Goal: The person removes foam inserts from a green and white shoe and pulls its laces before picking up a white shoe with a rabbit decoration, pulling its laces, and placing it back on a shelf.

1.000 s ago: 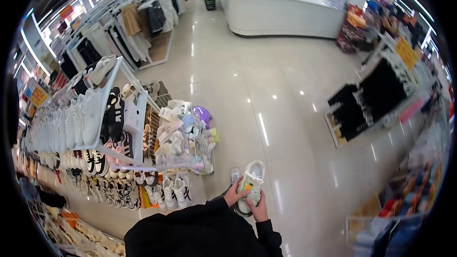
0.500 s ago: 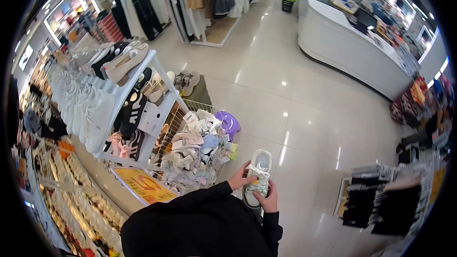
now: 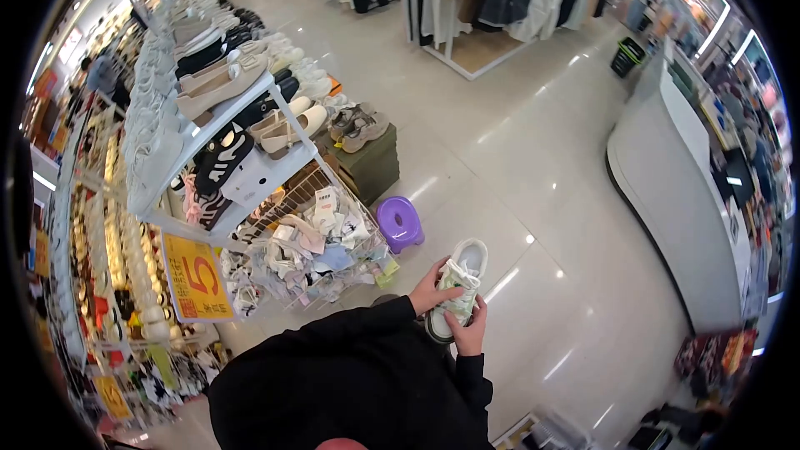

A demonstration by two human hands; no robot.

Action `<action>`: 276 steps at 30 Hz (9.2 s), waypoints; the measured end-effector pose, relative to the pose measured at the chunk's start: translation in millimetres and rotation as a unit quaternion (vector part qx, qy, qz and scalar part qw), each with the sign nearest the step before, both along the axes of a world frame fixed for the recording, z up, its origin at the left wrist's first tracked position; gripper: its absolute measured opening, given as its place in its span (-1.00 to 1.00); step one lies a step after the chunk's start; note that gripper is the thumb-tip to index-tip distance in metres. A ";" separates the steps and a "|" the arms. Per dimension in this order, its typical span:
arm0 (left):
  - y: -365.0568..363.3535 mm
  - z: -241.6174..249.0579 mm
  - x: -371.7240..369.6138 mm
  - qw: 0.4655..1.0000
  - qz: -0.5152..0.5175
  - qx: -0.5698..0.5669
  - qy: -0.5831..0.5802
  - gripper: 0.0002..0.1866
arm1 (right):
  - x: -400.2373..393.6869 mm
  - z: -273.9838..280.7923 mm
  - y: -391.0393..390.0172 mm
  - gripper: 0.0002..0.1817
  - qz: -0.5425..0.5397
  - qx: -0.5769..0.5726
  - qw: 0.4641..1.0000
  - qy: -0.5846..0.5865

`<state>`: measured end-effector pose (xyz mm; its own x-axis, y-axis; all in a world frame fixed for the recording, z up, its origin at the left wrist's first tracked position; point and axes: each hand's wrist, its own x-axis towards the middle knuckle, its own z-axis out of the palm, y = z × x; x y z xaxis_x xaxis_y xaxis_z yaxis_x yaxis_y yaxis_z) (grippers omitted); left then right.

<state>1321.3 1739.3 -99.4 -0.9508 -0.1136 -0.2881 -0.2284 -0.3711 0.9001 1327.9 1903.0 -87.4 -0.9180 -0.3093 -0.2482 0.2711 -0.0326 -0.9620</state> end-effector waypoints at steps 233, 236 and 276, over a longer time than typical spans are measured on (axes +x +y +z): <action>-3424.3 -29.8 -173.0 0.025 0.970 0.030 0.240 -0.32 | -162.0 0.9 -3835.6 -0.46 0.977 -0.090 -0.076 0.175; -3414.8 -19.2 -132.8 -0.018 0.961 -0.012 0.277 -0.44 | -97.9 21.0 -3816.5 -0.39 0.954 -0.086 -0.140 0.250; -3215.2 -25.9 319.0 -0.589 0.690 -0.044 0.417 -0.53 | 550.6 67.4 -3417.3 -0.42 0.652 -0.331 -0.674 0.104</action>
